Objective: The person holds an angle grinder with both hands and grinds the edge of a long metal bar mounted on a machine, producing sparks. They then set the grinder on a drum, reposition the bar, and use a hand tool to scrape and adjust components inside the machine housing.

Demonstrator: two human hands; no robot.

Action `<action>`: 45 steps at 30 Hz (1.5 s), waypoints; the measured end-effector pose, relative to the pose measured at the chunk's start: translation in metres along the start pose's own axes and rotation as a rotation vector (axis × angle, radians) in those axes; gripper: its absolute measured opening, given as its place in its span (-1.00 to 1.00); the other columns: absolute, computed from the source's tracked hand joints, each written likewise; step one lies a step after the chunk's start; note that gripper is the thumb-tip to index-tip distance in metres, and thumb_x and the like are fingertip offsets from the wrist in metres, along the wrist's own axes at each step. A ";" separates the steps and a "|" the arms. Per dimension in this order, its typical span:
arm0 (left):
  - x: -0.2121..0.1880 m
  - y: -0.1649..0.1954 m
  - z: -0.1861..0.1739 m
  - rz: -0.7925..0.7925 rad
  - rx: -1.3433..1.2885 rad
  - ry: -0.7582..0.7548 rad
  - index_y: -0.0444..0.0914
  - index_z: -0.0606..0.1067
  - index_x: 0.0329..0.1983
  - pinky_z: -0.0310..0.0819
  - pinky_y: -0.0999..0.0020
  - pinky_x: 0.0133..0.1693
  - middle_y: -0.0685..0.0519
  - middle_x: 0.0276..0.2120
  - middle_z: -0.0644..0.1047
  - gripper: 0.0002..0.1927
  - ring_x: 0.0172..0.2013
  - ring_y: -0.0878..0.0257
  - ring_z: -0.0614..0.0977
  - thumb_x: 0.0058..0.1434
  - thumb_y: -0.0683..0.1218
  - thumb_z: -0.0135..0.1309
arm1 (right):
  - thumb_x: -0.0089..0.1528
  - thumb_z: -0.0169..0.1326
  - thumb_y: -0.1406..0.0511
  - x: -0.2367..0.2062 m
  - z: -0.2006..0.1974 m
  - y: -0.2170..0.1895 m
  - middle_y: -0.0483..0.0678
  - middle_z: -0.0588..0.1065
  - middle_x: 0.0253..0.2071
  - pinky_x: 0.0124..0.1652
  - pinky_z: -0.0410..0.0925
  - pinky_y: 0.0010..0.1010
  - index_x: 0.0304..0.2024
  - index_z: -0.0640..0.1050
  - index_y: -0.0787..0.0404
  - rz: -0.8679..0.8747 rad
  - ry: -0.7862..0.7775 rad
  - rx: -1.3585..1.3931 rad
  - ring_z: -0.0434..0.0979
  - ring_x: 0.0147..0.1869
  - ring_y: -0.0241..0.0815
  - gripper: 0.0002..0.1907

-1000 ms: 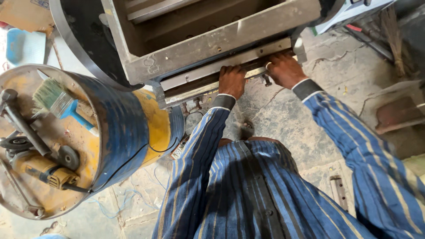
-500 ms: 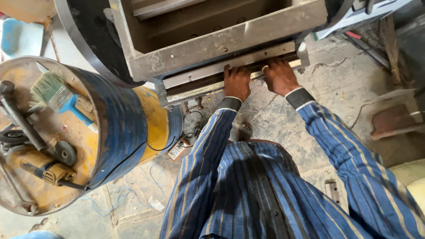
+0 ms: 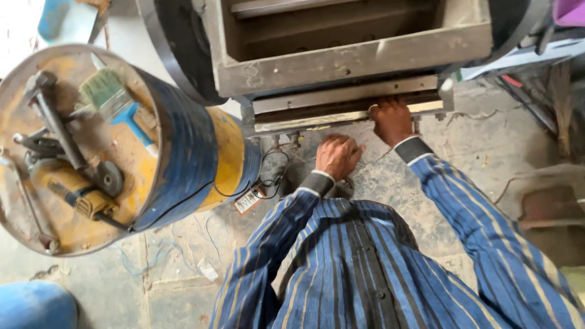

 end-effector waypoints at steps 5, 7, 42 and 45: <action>-0.017 -0.020 0.005 -0.374 -0.573 -0.016 -0.19 0.55 -0.11 0.50 0.17 -0.05 -0.04 -0.18 0.60 -0.65 -0.13 0.05 0.63 0.48 0.15 -0.06 | 0.40 -0.01 0.09 -0.005 -0.051 -0.036 0.20 0.53 0.10 0.18 0.36 -0.17 0.17 0.51 0.29 0.333 0.007 0.730 0.53 0.18 0.11 -0.55; -0.008 -0.018 0.006 -0.373 -1.277 0.100 -0.11 0.48 0.16 0.47 0.28 0.01 0.07 0.04 0.58 -0.59 -0.03 0.20 0.61 0.38 0.13 -0.11 | 0.46 -0.10 0.08 -0.027 -0.069 -0.075 0.23 0.45 0.28 0.34 0.27 -0.24 0.30 0.40 0.33 0.224 0.269 0.944 0.43 0.39 0.07 -0.47; -0.382 -0.218 -0.159 -0.995 -1.413 -0.329 -0.39 0.39 -0.03 0.40 0.34 -0.16 0.03 -0.22 0.39 -0.81 -0.23 0.22 0.39 0.46 -0.13 -0.01 | 0.36 -0.14 0.48 0.186 -0.122 -0.201 0.15 0.54 0.21 0.29 0.41 -0.18 0.33 0.40 0.29 -0.080 0.432 0.736 0.56 0.31 0.12 -0.53; -0.383 -0.217 -0.166 -0.849 -1.310 -0.275 -0.29 0.38 0.24 0.34 0.33 -0.18 0.00 -0.07 0.43 -0.60 -0.19 0.22 0.39 0.38 -0.06 0.05 | 0.29 -0.12 0.48 0.192 -0.103 -0.212 0.07 0.58 0.06 0.24 0.43 -0.19 0.32 0.45 0.21 -0.061 0.259 0.650 0.58 0.22 0.09 -0.49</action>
Point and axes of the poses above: each hand's wrist, its own x-axis towards the middle knuckle, its own z-axis out of the palm, y = z × x, the point moved 4 cm from there along x, towards the middle knuckle
